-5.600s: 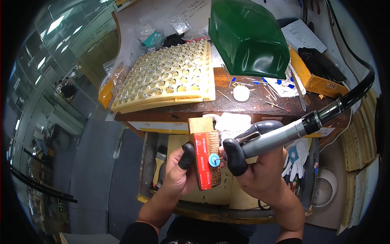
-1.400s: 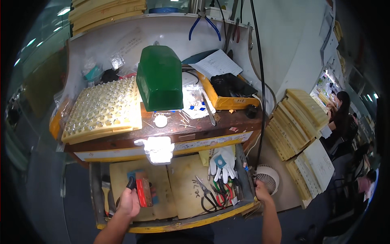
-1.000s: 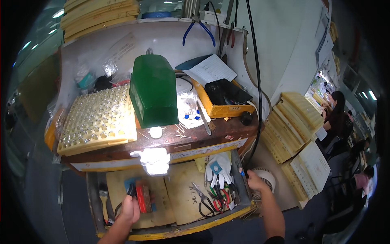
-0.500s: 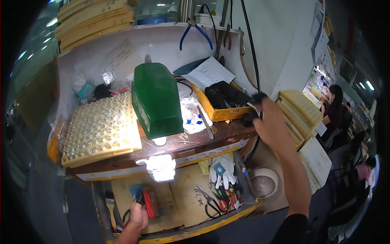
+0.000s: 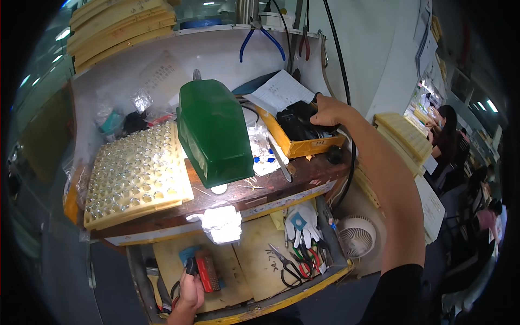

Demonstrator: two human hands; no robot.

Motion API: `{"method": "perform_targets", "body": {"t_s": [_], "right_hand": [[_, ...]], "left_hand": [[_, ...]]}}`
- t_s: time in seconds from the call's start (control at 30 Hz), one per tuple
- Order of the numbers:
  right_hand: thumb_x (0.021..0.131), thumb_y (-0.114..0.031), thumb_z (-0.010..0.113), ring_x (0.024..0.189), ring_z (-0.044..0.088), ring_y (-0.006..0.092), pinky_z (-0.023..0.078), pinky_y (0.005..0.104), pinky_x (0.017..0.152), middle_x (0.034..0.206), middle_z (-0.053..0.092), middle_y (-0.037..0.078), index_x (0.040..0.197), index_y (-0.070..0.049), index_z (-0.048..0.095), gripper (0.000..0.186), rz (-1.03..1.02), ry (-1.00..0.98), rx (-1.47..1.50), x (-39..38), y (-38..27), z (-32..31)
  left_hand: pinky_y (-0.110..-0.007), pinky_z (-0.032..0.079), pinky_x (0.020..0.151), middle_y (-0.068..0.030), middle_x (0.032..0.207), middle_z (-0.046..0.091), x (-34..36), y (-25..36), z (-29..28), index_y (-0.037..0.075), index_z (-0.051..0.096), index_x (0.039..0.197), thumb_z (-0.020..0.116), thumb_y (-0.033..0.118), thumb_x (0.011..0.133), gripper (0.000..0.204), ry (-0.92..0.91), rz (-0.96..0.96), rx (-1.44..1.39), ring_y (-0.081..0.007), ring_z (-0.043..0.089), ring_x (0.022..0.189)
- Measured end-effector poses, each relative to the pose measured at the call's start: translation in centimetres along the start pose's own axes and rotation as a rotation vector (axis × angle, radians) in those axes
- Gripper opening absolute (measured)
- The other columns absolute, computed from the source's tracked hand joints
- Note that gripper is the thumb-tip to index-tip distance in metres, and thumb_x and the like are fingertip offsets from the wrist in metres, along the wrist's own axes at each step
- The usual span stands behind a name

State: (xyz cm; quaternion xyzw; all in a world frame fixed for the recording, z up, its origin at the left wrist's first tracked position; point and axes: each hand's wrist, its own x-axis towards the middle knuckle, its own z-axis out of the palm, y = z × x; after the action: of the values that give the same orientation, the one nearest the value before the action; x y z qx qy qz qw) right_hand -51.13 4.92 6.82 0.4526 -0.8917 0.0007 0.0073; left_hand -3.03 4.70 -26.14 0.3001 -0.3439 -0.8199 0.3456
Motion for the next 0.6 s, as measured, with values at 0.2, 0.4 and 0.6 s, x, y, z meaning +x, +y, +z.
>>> {"method": "perform_targets", "body": {"t_s": [0.2,0.4,0.6], "right_hand": [[0.071,-0.040,0.067,0.111,0.060,0.0391,0.048,0.0385,0.093,0.119,0.058,0.035,0.120,0.018,0.049,0.079,0.010,0.198,0.089,1.8,2.4,0.0],[0.071,-0.041,0.066,0.111,0.060,0.0386,0.049,0.0374,0.093,0.120,0.058,0.033,0.121,0.018,0.050,0.079,0.051,0.144,0.046,0.5,0.7,-0.7],[0.072,-0.036,0.064,0.111,0.059,0.0390,0.047,0.0377,0.092,0.120,0.057,0.033,0.121,0.016,0.048,0.073,0.040,0.173,0.088,-1.2,-2.1,0.2]], "left_hand": [[-0.045,0.052,0.090,-0.0112,0.116,0.061,0.0,0.1,0.2,0.006,0.049,0.130,0.041,0.047,0.100,0.051,-0.004,-0.030,-0.019,-0.0261,0.062,0.101],[-0.045,0.051,0.092,-0.0108,0.116,0.061,-0.1,0.0,-0.1,0.006,0.048,0.131,0.042,0.049,0.099,0.055,-0.011,-0.033,-0.003,-0.0255,0.061,0.102],[-0.044,0.051,0.092,-0.0097,0.116,0.061,0.3,-0.3,-0.4,0.006,0.048,0.132,0.042,0.052,0.098,0.057,0.000,-0.036,0.011,-0.0245,0.061,0.103]]}}
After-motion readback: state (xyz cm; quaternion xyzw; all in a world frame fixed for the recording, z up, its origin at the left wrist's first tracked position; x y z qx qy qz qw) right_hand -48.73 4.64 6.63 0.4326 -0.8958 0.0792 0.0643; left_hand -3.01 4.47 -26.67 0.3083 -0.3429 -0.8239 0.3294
